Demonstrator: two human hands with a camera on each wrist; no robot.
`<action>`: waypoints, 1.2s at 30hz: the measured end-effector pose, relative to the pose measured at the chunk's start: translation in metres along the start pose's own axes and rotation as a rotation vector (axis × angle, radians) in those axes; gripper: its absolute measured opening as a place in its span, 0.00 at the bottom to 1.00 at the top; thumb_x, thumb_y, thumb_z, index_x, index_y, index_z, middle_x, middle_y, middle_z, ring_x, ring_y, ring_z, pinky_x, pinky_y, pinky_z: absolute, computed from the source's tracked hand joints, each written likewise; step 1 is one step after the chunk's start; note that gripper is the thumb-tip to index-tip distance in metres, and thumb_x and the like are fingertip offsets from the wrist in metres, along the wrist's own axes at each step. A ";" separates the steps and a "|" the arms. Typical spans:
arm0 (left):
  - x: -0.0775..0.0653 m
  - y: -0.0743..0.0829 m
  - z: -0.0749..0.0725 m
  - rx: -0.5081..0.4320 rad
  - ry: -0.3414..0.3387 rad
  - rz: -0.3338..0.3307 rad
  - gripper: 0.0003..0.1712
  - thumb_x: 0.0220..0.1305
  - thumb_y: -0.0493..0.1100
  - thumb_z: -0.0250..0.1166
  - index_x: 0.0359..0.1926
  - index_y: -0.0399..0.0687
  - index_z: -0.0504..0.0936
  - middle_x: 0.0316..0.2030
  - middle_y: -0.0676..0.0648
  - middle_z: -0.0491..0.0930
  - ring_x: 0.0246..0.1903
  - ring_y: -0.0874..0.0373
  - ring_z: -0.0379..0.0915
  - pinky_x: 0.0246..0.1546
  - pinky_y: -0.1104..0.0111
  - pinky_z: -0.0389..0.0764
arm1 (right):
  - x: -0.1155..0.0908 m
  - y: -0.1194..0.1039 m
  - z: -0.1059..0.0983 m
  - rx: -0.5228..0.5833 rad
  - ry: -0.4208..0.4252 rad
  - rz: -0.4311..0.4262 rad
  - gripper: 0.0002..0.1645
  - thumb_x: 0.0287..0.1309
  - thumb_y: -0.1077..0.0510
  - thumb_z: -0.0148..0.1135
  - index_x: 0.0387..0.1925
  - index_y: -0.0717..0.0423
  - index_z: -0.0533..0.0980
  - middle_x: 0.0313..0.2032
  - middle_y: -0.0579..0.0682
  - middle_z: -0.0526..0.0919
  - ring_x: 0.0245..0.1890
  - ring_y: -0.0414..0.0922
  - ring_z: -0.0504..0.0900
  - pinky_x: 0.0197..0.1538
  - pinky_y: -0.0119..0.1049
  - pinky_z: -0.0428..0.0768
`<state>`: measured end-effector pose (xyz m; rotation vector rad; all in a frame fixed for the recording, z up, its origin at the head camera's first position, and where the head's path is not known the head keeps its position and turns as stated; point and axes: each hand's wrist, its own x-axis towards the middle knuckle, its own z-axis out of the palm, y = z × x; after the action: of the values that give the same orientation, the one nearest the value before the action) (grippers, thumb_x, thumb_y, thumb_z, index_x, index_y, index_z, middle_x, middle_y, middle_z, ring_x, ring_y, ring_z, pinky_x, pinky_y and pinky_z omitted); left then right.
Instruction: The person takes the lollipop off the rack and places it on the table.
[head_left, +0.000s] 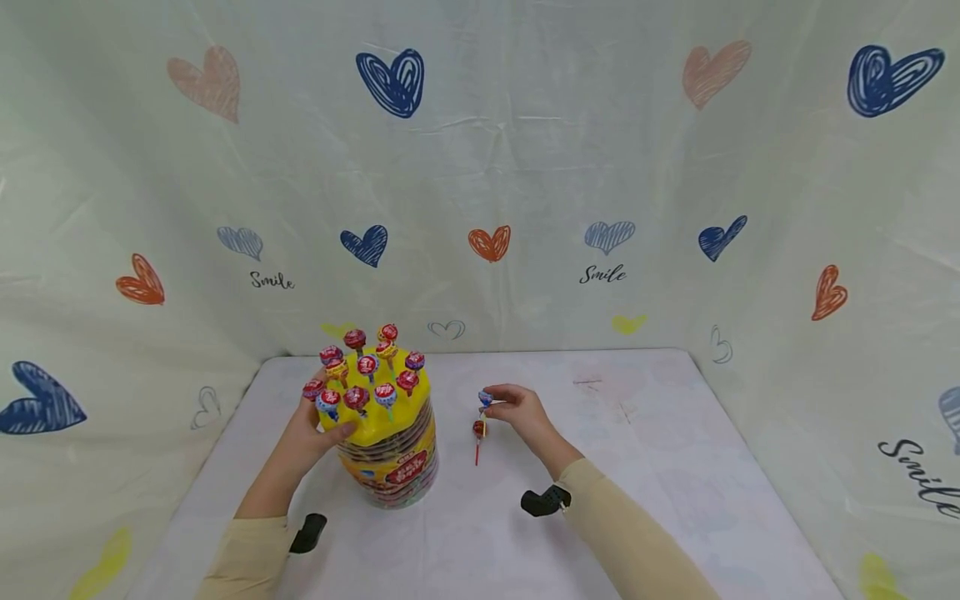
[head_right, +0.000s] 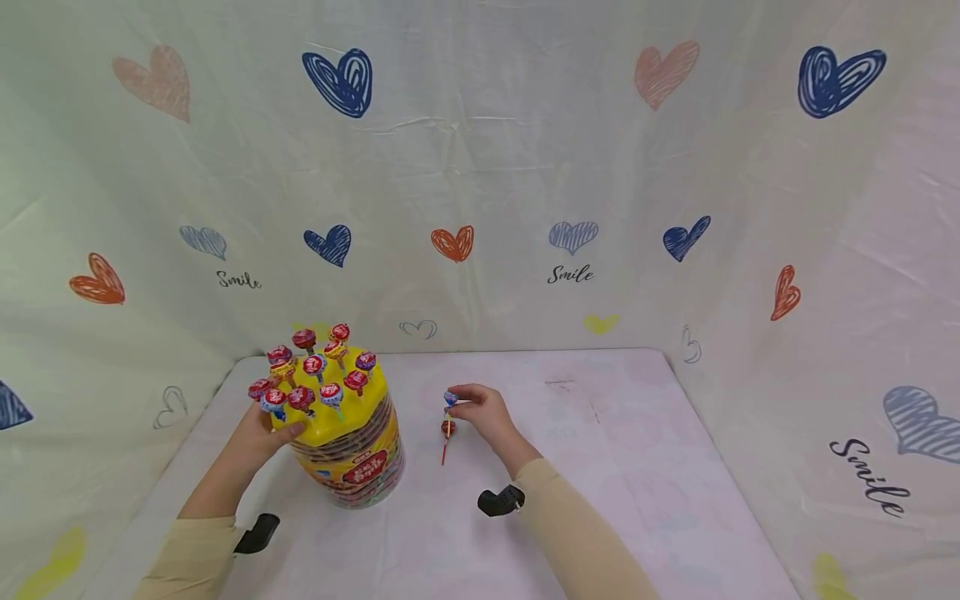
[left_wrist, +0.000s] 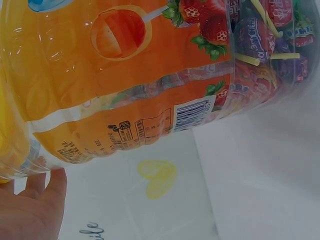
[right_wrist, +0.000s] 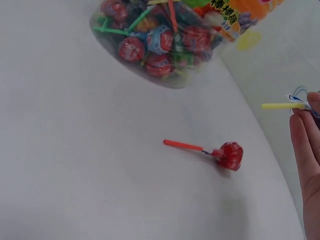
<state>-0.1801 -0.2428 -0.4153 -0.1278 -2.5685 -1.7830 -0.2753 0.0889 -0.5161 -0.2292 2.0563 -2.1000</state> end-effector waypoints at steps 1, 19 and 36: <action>0.000 0.000 0.000 0.001 -0.002 -0.003 0.56 0.64 0.40 0.67 0.78 0.53 0.35 0.70 0.31 0.52 0.67 0.32 0.50 0.62 0.38 0.58 | 0.001 0.004 -0.001 -0.001 0.007 0.005 0.22 0.57 0.72 0.65 0.54 0.68 0.77 0.50 0.60 0.81 0.44 0.48 0.84 0.50 0.39 0.82; 0.000 0.002 0.000 0.000 0.002 -0.025 0.56 0.63 0.39 0.67 0.78 0.51 0.35 0.71 0.31 0.50 0.68 0.32 0.47 0.63 0.39 0.57 | 0.007 0.065 -0.014 -0.118 0.020 0.063 0.23 0.51 0.72 0.69 0.51 0.67 0.79 0.39 0.58 0.86 0.37 0.42 0.84 0.39 0.33 0.82; 0.001 -0.001 0.000 -0.002 0.004 -0.016 0.56 0.63 0.41 0.67 0.78 0.51 0.35 0.71 0.32 0.50 0.68 0.33 0.47 0.63 0.39 0.57 | 0.004 0.073 -0.014 -0.246 0.044 0.066 0.22 0.50 0.71 0.70 0.50 0.68 0.79 0.34 0.53 0.86 0.33 0.42 0.84 0.37 0.34 0.83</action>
<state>-0.1814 -0.2437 -0.4165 -0.1032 -2.5722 -1.7898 -0.2803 0.1000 -0.5898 -0.1482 2.3136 -1.8284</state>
